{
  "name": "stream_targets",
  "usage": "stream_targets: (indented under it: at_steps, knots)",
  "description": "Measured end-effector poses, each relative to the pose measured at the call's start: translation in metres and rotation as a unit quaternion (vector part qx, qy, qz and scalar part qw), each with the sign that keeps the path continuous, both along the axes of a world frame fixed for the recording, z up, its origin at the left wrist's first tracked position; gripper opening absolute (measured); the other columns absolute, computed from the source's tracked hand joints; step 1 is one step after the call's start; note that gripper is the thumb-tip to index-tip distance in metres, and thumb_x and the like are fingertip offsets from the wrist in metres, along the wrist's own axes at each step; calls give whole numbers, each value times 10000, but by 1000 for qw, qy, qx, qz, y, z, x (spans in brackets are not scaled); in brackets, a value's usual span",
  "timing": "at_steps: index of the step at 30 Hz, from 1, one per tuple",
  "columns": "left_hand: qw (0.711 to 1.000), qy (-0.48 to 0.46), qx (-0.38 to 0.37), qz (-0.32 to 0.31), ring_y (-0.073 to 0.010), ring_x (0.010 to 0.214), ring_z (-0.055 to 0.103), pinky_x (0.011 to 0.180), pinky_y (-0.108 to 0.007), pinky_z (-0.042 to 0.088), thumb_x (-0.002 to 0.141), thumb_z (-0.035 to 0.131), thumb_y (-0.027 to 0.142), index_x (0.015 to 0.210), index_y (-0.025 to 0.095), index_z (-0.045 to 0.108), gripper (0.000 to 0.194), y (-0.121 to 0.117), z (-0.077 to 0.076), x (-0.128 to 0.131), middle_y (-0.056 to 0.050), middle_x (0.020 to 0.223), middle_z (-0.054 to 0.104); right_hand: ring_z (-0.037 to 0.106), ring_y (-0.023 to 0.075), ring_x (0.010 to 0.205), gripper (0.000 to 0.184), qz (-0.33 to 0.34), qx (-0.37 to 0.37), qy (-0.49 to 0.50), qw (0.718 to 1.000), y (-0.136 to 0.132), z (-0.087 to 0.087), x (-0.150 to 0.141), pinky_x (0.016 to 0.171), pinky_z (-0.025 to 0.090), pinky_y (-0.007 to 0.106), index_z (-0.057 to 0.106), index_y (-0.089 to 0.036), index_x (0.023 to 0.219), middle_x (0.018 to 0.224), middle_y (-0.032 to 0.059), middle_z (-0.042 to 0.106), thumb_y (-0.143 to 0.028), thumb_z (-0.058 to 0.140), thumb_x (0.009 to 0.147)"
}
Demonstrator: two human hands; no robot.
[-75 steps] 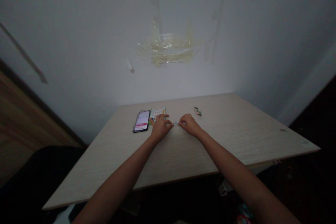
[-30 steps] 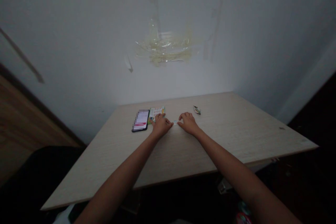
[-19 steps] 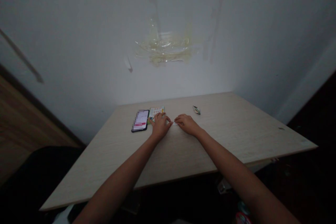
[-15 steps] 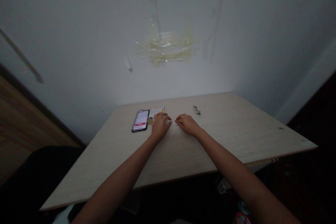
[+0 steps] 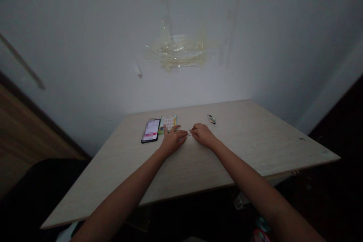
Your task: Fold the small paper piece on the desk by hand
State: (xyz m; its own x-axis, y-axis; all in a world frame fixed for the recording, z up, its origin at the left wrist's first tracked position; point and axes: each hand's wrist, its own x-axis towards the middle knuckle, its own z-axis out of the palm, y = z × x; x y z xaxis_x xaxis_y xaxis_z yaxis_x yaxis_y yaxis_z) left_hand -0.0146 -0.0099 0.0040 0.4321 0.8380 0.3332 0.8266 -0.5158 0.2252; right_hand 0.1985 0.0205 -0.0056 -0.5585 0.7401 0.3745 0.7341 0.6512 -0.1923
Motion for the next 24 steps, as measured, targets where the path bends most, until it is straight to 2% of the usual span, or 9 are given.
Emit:
stream_targets:
  at_steps: [9, 14, 24]
  knots:
    - [1000, 20, 3, 11, -271, 1389, 384, 1105, -703, -170, 963, 488, 376, 1177, 390, 672, 283, -4, 3, 3, 25, 1266, 690, 588, 215, 1036, 276, 27, -6, 24, 999, 9, -5, 4, 949, 418, 348, 738, -210, 1127, 1036, 94, 697, -212, 550, 925]
    - [999, 38, 10, 4, -272, 1399, 375, 1133, -681, -141, 956, 488, 360, 1173, 398, 671, 287, -7, 6, 4, 27, 1272, 685, 594, 222, 1060, 278, 26, -8, 34, 999, 10, -5, 5, 963, 421, 355, 744, -223, 1118, 1051, 91, 709, -202, 561, 909]
    - [999, 38, -23, -10, -297, 1422, 324, 1087, -741, -142, 941, 523, 392, 1201, 475, 630, 294, -5, 8, -1, 57, 1324, 637, 595, 219, 1073, 282, 23, -10, 43, 999, 8, -5, 5, 964, 431, 348, 739, -211, 1131, 1068, 94, 708, -211, 552, 920]
